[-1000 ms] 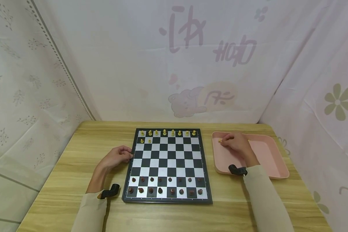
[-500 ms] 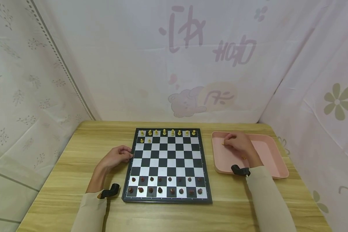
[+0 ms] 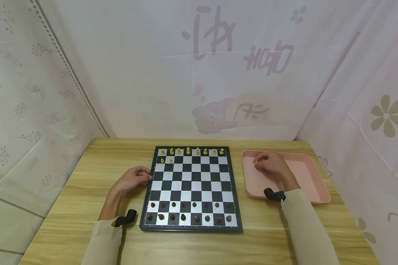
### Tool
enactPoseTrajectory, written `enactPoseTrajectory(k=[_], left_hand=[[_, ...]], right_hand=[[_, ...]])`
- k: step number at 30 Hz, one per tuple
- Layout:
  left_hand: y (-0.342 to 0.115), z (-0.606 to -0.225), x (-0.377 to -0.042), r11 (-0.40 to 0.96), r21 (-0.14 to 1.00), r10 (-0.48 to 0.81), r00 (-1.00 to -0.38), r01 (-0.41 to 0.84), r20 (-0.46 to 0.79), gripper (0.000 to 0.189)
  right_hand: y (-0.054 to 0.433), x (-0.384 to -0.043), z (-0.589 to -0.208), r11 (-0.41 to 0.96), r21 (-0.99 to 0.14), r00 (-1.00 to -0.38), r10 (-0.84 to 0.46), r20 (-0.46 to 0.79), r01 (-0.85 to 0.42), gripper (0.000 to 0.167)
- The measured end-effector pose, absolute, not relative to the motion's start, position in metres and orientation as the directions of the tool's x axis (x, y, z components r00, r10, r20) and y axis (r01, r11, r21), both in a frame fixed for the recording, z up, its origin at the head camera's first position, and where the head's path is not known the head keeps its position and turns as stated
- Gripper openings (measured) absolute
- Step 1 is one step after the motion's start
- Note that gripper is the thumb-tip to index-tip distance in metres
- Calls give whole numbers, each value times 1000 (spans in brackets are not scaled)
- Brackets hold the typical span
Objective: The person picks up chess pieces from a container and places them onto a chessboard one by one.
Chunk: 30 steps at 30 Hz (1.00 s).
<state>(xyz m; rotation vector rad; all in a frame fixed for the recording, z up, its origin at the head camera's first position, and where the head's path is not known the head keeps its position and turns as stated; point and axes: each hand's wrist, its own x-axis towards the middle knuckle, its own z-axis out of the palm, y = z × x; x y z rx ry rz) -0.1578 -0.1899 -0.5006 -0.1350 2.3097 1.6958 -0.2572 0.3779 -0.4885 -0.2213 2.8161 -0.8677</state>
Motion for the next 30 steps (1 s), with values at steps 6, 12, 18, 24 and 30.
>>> enactPoseTrajectory(k=[6,12,18,24,30], left_hand=[[-190,-500,-158,305,922,86,-958,-238,-275,29],[-190,-502,-158,305,923,85,-959,-235,-272,29],[-190,-501,-157,314,919,82,-958,-238,-276,29],[-190,-502,-158,312,920,81,-958,-238,-276,30],[-191,-504,-160,313,915,68,-955,-254,-288,28]], right_hand=[[377,-252,-483,793,-604,-967,-211,-145,-82,26],[379,-250,-479,760,-644,-960,-238,-149,-89,31],[378,-256,-476,749,-655,-966,-231,-117,-99,37],[370,-254,-470,711,-699,-977,-193,-87,-78,44],[352,-254,-466,647,-762,-984,-157,-83,-39,46]])
